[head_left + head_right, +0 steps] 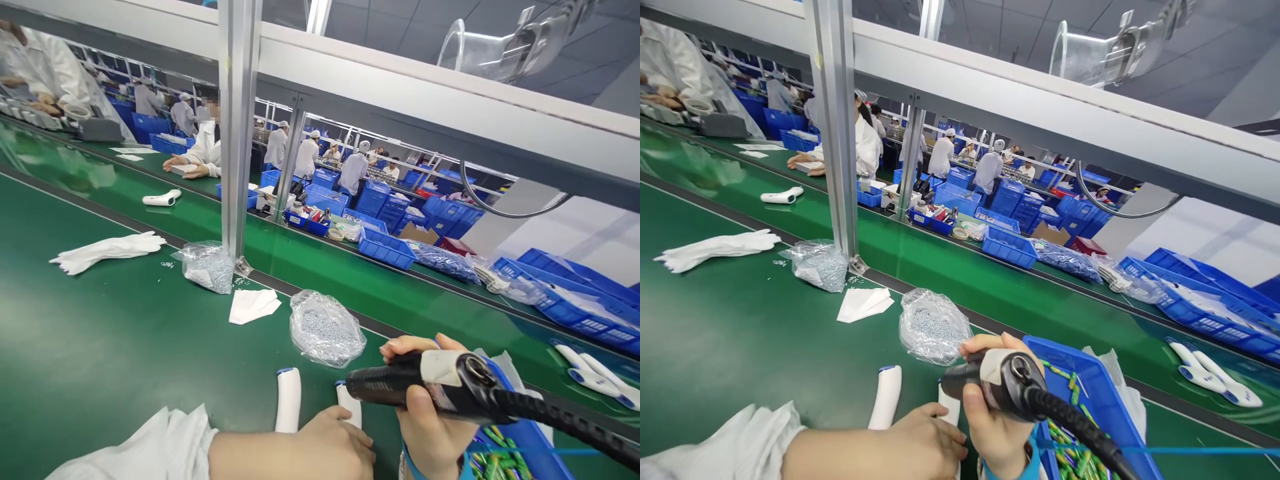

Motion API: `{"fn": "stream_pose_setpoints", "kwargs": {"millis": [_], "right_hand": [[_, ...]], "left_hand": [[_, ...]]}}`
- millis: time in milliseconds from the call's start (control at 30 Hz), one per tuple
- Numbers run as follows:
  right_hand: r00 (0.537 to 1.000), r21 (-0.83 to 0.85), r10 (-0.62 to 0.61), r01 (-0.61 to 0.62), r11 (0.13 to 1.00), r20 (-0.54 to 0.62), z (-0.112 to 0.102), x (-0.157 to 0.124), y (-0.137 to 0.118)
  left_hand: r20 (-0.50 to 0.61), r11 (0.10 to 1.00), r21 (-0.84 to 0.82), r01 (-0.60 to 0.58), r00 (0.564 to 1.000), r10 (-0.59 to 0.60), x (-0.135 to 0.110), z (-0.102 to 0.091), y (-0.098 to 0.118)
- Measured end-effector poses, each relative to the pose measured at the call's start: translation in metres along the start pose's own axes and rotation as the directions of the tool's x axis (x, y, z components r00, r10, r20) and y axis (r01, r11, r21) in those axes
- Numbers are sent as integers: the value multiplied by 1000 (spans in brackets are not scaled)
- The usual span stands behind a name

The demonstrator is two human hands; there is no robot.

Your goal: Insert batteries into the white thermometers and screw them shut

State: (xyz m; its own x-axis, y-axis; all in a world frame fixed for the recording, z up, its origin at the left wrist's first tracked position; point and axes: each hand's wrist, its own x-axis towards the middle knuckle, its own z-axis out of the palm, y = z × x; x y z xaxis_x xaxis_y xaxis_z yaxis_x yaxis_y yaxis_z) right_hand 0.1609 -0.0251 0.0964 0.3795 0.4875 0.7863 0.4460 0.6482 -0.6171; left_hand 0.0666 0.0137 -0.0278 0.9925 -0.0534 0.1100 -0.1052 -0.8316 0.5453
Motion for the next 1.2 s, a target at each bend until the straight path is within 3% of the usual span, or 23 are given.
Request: {"fn": "stream_pose_setpoints", "kwargs": {"millis": [333, 567, 900, 1200], "right_hand": [[999, 18, 27, -28, 999, 24, 4, 0, 2], [998, 0, 52, -52, 999, 27, 9, 0, 8], [996, 7, 86, -86, 996, 28, 13, 6, 6], [978, 34, 203, -205, 978, 54, 13, 11, 15]], "left_hand": [[86, 997, 70, 11, 996, -17, -3, -25, 16], [29, 989, 138, -59, 998, 56, -9, -43, 26], [-90, 987, 141, -83, 991, 96, -11, -34, 25], [-36, 998, 24, -53, 998, 54, -9, -40, 28]]}}
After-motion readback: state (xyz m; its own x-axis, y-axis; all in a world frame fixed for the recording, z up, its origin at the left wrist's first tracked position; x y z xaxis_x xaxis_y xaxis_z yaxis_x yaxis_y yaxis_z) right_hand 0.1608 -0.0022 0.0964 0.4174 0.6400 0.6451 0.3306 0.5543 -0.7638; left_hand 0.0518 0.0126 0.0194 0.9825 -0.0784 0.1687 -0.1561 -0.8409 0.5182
